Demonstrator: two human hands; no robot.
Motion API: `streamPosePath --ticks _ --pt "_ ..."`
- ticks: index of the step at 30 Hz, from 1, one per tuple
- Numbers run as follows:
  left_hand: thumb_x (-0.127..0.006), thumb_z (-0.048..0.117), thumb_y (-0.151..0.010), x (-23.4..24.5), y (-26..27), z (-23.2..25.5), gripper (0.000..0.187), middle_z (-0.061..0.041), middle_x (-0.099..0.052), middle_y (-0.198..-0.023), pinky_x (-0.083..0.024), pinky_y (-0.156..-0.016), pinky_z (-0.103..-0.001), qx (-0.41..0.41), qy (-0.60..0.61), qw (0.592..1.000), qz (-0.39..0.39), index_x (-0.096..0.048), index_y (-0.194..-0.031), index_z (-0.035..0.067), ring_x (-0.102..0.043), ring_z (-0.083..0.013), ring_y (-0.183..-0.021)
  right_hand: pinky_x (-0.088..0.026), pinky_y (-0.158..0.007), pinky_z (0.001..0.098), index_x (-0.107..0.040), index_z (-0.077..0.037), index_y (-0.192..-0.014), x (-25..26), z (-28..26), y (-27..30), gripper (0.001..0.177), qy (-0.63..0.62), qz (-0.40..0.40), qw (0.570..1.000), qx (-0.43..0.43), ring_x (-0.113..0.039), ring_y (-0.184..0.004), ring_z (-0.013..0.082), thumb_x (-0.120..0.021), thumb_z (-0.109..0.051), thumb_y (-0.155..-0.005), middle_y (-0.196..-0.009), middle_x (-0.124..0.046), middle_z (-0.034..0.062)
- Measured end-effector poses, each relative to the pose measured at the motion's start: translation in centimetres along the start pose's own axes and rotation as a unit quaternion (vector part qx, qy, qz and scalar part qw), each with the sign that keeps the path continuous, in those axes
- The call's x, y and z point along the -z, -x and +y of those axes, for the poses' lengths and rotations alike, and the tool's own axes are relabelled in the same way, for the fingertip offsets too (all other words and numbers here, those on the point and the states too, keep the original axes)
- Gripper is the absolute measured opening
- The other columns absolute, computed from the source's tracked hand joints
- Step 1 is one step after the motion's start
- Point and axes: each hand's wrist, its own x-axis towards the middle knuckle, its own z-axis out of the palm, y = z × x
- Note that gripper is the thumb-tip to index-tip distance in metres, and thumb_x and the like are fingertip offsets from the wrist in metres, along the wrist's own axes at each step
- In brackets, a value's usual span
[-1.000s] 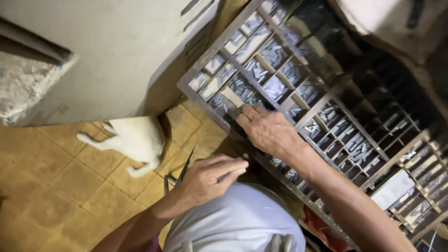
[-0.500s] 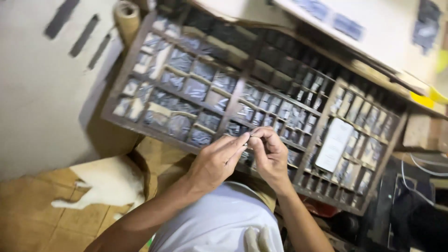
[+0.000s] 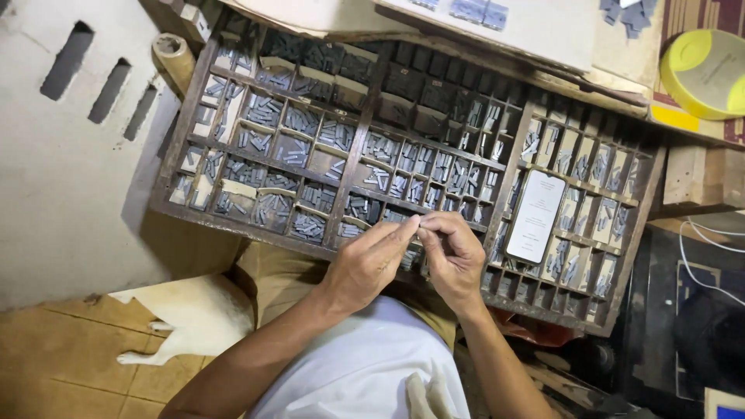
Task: Sorting and organizing individual metal letterpress type characters within a wooden printer's type case.
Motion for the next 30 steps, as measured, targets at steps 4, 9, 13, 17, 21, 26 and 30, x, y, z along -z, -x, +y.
streamPosePath --ticks 4,9,13,17,21,26,30 --pt "-0.067 0.003 -0.096 0.2 -0.4 0.4 0.032 -0.002 -0.072 -0.091 -0.061 -0.065 -0.027 -0.042 -0.061 0.997 0.005 -0.074 -0.125 0.012 -0.074 -0.0171 -0.077 -0.055 -0.075 0.0366 -0.072 0.005 -0.092 0.2 -0.2 -0.1 0.004 0.008 0.014 1.0 0.023 -0.07 -0.081 0.0251 -0.075 0.004 -0.091 -0.089 -0.071 0.0167" --pt "-0.068 -0.001 -0.094 1.0 -1.1 0.9 0.036 -0.004 -0.072 -0.091 -0.062 -0.065 -0.028 -0.068 -0.07 0.995 -0.001 -0.073 -0.127 0.01 -0.074 -0.0189 -0.076 -0.056 -0.074 0.0386 -0.07 0.007 -0.091 0.0 -0.2 0.2 0.005 0.013 0.015 0.999 0.03 -0.07 -0.078 0.0297 -0.074 0.005 -0.091 -0.086 -0.071 0.0192" --pt "-0.068 -0.003 -0.092 1.2 -1.3 1.0 0.036 -0.006 -0.072 -0.091 -0.062 -0.065 -0.029 -0.075 -0.066 0.995 -0.009 -0.073 -0.127 0.008 -0.075 -0.02 -0.078 -0.056 -0.074 0.0396 -0.069 0.009 -0.092 0.1 -0.2 0.5 0.006 0.024 0.02 0.999 0.028 -0.069 -0.079 0.0311 -0.073 0.004 -0.092 -0.088 -0.071 0.0215" --pt "-0.068 -0.004 -0.092 1.4 -1.4 1.1 0.039 -0.005 -0.072 -0.092 -0.062 -0.066 -0.028 -0.068 -0.044 0.997 -0.016 -0.072 -0.128 0.009 -0.075 -0.0193 -0.079 -0.056 -0.071 0.0389 -0.068 0.009 -0.093 0.1 -0.1 0.9 0.006 0.011 0.022 1.0 0.014 -0.07 -0.078 0.0285 -0.071 0.004 -0.093 -0.089 -0.071 0.0218" --pt "-0.072 0.0 -0.092 1.1 -1.5 1.1 0.036 -0.007 -0.076 -0.093 -0.063 -0.066 -0.03 -0.023 0.007 1.0 0.02 -0.073 -0.127 0.009 -0.076 -0.0211 -0.08 -0.056 -0.069 0.0335 -0.066 0.007 -0.101 0.4 0.9 2.0 0.007 -0.058 0.058 0.994 -0.067 -0.065 -0.077 0.0171 -0.066 0.001 -0.098 -0.09 -0.072 0.0191" --pt "-0.075 0.002 -0.09 1.1 -1.0 1.0 0.036 -0.01 -0.079 -0.094 -0.064 -0.067 -0.033 0.025 0.091 0.995 0.041 -0.075 -0.125 0.009 -0.078 -0.0249 -0.084 -0.058 -0.068 0.0298 -0.059 0.008 -0.12 0.3 0.8 2.6 0.024 -0.077 0.089 0.988 -0.104 -0.068 -0.075 0.0159 -0.067 0.0 -0.098 -0.091 -0.072 0.0186" --pt "-0.076 0.002 -0.09 1.2 -1.3 1.4 0.032 -0.009 -0.08 -0.096 -0.065 -0.069 -0.034 0.015 0.088 0.995 0.044 -0.076 -0.121 0.009 -0.078 -0.0244 -0.085 -0.058 -0.067 0.0307 -0.069 0.008 -0.107 0.2 0.4 2.9 0.013 -0.029 0.086 0.991 -0.093 -0.068 -0.075 0.0135 -0.07 0.003 -0.095 -0.088 -0.075 0.0182"
